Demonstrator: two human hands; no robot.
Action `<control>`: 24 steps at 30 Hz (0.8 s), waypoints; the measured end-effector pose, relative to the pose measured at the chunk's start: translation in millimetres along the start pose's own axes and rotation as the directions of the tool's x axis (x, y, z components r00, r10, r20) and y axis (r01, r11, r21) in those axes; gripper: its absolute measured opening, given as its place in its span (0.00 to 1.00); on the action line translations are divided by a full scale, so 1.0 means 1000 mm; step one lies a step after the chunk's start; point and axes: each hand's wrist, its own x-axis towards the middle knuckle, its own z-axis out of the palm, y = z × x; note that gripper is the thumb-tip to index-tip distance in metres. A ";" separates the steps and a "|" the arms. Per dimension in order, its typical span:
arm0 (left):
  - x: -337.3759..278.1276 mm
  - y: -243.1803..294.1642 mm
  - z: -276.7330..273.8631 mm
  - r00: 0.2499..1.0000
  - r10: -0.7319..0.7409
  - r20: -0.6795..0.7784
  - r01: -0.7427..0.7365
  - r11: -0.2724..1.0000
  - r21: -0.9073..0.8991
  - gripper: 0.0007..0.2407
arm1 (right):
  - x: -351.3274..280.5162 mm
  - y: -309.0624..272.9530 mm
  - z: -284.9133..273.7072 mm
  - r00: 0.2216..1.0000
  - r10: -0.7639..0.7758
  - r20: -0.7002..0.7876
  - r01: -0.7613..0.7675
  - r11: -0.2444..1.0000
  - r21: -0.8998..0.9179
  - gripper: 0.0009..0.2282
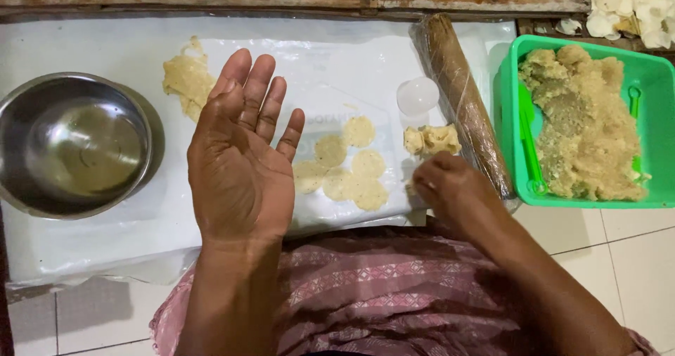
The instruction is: Preparing and rolling out pieces of dough to make crackers.
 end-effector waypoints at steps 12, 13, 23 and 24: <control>0.003 -0.001 0.004 0.995 -0.043 -0.092 0.044 0.999 0.008 0.31 | 0.014 0.020 -0.040 0.957 0.181 -0.229 -0.168 0.983 0.074 0.05; 0.004 0.001 0.007 0.996 -0.037 -0.086 0.038 0.999 0.007 0.31 | 0.015 0.022 -0.039 0.955 0.178 -0.236 -0.166 0.984 0.071 0.05; 0.005 0.005 0.016 0.978 -0.067 -0.198 0.081 0.995 0.061 0.33 | 0.022 0.015 -0.047 0.954 0.223 -0.198 -0.166 0.949 0.269 0.09; 0.005 0.006 0.018 0.971 -0.091 -0.222 0.104 0.993 0.047 0.32 | 0.020 0.012 -0.050 0.958 0.206 -0.198 -0.136 0.937 0.321 0.12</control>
